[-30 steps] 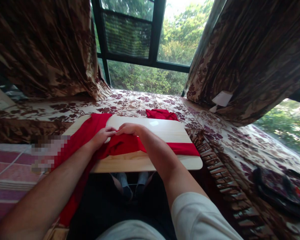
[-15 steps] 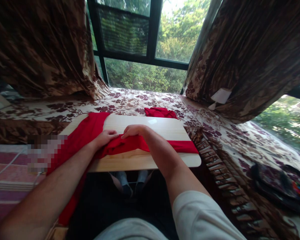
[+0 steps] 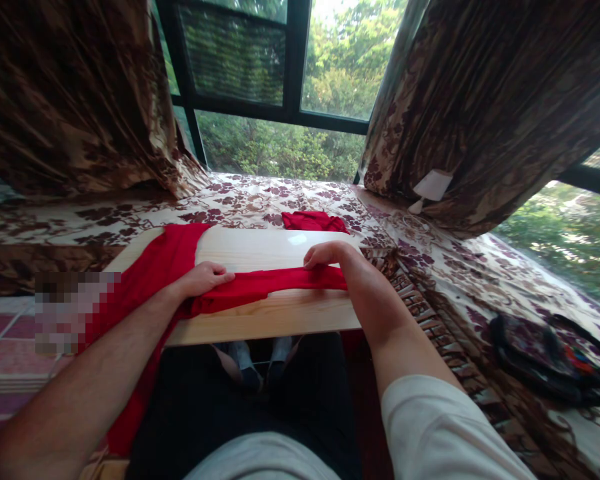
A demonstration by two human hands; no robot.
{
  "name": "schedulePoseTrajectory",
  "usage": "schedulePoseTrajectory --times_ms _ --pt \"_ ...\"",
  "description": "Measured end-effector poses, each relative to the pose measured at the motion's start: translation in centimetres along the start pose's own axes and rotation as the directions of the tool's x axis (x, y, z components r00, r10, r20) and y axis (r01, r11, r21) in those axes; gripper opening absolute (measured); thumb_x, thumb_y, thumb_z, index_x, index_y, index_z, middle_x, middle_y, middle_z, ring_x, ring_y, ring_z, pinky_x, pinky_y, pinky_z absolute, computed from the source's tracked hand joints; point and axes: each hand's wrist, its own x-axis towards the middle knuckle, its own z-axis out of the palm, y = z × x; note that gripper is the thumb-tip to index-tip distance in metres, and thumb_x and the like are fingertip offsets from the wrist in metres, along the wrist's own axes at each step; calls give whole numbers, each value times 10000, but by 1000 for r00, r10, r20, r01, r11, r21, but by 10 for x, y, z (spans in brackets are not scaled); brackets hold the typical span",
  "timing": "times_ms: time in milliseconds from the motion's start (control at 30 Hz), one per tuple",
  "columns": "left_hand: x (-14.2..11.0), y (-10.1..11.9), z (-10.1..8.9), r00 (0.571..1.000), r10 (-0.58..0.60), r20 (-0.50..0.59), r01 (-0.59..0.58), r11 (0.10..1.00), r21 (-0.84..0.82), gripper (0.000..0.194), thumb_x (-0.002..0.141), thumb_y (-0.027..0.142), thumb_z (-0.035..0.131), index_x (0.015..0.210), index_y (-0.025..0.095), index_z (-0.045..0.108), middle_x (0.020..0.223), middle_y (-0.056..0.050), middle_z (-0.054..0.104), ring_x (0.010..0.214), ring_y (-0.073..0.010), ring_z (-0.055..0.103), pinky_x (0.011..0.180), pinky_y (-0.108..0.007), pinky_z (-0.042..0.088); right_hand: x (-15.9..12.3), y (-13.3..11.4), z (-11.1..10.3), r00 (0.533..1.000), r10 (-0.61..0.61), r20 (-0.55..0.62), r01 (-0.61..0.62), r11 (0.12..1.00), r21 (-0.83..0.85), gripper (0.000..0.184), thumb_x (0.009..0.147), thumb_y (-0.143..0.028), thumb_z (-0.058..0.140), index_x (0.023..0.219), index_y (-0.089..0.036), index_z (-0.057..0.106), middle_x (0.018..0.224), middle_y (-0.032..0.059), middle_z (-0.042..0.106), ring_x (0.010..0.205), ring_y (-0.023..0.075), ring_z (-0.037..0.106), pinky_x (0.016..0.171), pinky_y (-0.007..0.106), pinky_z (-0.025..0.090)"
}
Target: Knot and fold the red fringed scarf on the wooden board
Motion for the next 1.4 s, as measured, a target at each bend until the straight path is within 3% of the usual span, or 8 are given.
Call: schedulePoseTrajectory --times_ms 200,300,500,833,1000,1167,1300,1400 --pt "4 17 -9 999 -12 -33 14 998 68 342 584 546 795 567 237 650 540 1 581 537 -174 497 528 -277 366 -3 9 2 988 -63 -139 38 984 -172 215 838 -346 666 899 -142 696 673 -22 577 607 103 449 585 229 358" --pt "4 37 -5 992 85 -88 -58 958 280 423 703 553 708 959 222 767 908 -75 752 861 -274 666 787 -331 484 0 9 5 982 -112 -153 74 969 -234 203 869 -326 635 944 -148 697 691 -23 575 608 100 440 571 219 342" --pt "-3 69 33 969 239 69 -243 856 457 607 973 492 356 1439 155 548 1467 -123 555 1360 -277 500 1157 -369 320 3 8 4 978 -131 -163 91 968 -234 211 872 -316 623 967 -146 704 681 -27 572 585 97 417 556 220 330" --pt "-3 39 57 987 154 51 -160 880 447 634 995 521 280 1457 153 510 1503 -124 515 1417 -271 441 1195 -402 282 -5 23 2 995 15 -99 -29 989 -146 322 772 -435 742 787 -114 734 620 -7 593 562 98 449 569 242 351" --pt "-1 35 55 987 153 53 -162 903 399 634 985 525 288 1435 150 531 1489 -126 531 1407 -267 454 1200 -397 281 -6 25 6 959 61 -278 -128 965 -229 203 782 -277 725 887 -105 751 724 39 674 619 119 529 597 238 387" --pt "0 34 56 984 166 61 -176 893 415 639 985 533 284 1465 170 500 1505 -112 516 1421 -256 436 1205 -386 267 -22 20 43 813 -226 -537 -68 879 -473 211 799 -321 706 926 -154 730 849 50 702 726 150 583 638 239 385" --pt "-1 38 54 984 152 93 -177 895 409 736 942 627 356 1486 146 476 1526 -140 483 1432 -293 413 1202 -407 260 -47 22 82 784 -481 -393 164 770 -616 293 734 -362 787 957 -193 700 988 56 676 843 171 606 708 238 409" --pt "-2 40 52 980 159 117 -193 891 410 882 855 718 466 1514 132 436 1544 -162 452 1432 -331 403 1196 -423 260 -60 25 99 782 -494 -379 110 710 -696 142 830 -286 692 938 -196 711 1010 83 661 912 198 618 745 255 402"
